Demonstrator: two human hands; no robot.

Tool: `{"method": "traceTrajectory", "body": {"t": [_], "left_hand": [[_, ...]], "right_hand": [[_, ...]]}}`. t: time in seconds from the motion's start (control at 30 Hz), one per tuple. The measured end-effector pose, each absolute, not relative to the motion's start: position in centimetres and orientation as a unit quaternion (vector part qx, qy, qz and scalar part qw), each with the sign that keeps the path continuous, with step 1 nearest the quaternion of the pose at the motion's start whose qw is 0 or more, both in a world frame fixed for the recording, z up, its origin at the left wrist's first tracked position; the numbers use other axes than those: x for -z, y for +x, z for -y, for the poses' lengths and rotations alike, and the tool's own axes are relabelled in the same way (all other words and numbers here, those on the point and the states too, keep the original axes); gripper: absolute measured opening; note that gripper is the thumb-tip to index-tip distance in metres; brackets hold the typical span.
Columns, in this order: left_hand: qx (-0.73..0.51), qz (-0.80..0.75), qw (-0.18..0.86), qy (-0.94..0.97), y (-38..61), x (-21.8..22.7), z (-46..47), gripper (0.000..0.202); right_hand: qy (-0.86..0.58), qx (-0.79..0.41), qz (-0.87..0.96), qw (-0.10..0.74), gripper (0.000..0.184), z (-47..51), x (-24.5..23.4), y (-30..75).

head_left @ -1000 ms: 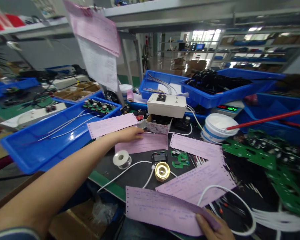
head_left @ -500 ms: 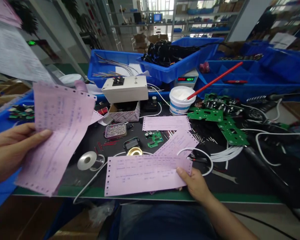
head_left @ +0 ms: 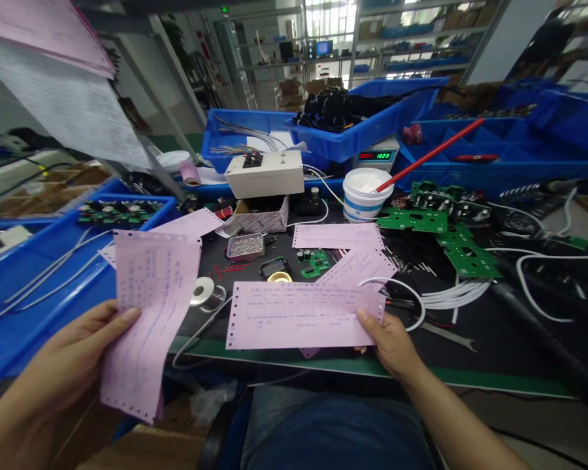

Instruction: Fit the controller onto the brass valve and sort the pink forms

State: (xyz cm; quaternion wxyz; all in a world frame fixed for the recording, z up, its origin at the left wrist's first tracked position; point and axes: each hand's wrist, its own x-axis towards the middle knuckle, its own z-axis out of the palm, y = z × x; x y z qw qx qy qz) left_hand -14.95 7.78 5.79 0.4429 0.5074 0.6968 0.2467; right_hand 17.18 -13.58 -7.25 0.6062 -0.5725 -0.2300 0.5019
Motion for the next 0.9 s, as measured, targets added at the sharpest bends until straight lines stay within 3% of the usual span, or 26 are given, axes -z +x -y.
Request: {"method": "traceTrajectory", "body": {"t": [0.13, 0.3, 0.67, 0.9], "left_hand": [[-0.273, -0.665, 0.534, 0.445, -14.6, -6.0, -5.5, 0.071], [-0.274, -0.623, 0.580, 0.448, -16.4, -4.6, -4.0, 0.044], [-0.275, -0.600, 0.603, 0.448, -16.1, -3.7, -4.2, 0.022], [-0.260, -0.593, 0.594, 0.477, -15.9, -2.6, -4.5, 0.021]], "right_hand": [[-0.583, -0.490, 0.224, 0.608, 0.038, 13.8, 7.3, 17.2], [-0.595, -0.484, 0.218, 0.604, 0.039, 13.8, 7.3, 17.2], [-0.592, -0.488, 0.196, 0.610, 0.038, 14.0, 8.2, 17.5], [-0.609, -0.477, 0.204, 0.600, 0.043, 14.2, 8.6, 17.7]]}}
